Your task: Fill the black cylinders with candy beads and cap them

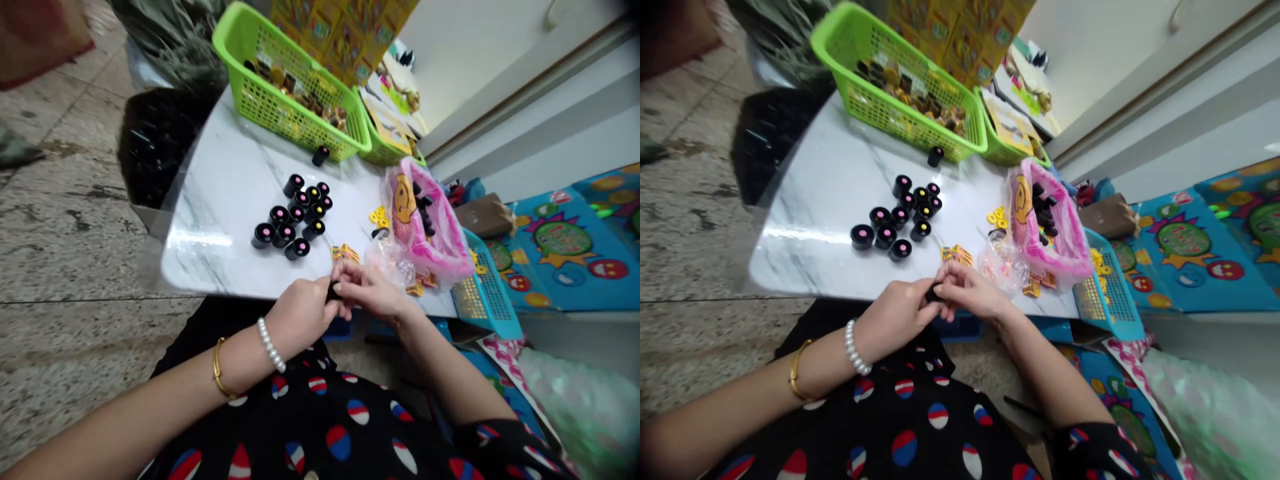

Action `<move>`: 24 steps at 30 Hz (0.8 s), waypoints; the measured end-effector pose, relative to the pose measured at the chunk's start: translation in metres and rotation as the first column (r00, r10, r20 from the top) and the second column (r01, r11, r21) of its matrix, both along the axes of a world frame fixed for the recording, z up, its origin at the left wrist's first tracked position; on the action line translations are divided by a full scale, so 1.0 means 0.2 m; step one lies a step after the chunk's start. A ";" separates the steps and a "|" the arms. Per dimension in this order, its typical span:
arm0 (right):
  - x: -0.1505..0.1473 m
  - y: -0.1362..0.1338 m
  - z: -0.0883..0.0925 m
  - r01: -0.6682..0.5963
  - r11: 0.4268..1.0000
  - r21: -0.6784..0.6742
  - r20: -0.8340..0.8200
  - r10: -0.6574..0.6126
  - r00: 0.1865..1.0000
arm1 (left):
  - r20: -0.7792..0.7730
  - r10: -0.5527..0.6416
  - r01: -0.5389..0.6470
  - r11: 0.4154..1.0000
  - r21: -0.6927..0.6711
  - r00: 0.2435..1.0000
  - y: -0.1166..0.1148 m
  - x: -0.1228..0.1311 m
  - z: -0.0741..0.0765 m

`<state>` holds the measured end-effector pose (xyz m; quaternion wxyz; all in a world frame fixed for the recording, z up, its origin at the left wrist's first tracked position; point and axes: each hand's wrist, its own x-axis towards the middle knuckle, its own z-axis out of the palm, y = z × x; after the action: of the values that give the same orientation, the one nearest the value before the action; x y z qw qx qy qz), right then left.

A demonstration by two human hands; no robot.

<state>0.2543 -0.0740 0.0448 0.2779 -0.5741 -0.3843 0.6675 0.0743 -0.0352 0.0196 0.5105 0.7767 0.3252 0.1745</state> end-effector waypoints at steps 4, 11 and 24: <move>-0.01 -0.05 0.04 0.066 0.993 0.102 -0.067 -0.060 0.996 | 0.154 -0.107 0.157 0.919 -0.361 0.982 0.04 -0.09 0.03; -0.17 -0.08 0.07 0.109 0.982 0.155 -0.064 -0.100 0.993 | 0.180 -0.005 0.087 0.889 -0.450 0.984 0.04 -0.16 0.03; -0.04 0.19 -0.08 -0.015 0.847 0.532 0.628 -0.383 0.678 | 0.065 0.516 -0.467 0.707 0.531 0.854 0.24 -0.53 -0.05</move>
<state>0.2458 -0.0365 0.0286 0.3125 -0.7324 -0.5567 0.2367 -0.0321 0.0124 0.0101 0.1964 0.7781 0.4817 0.3521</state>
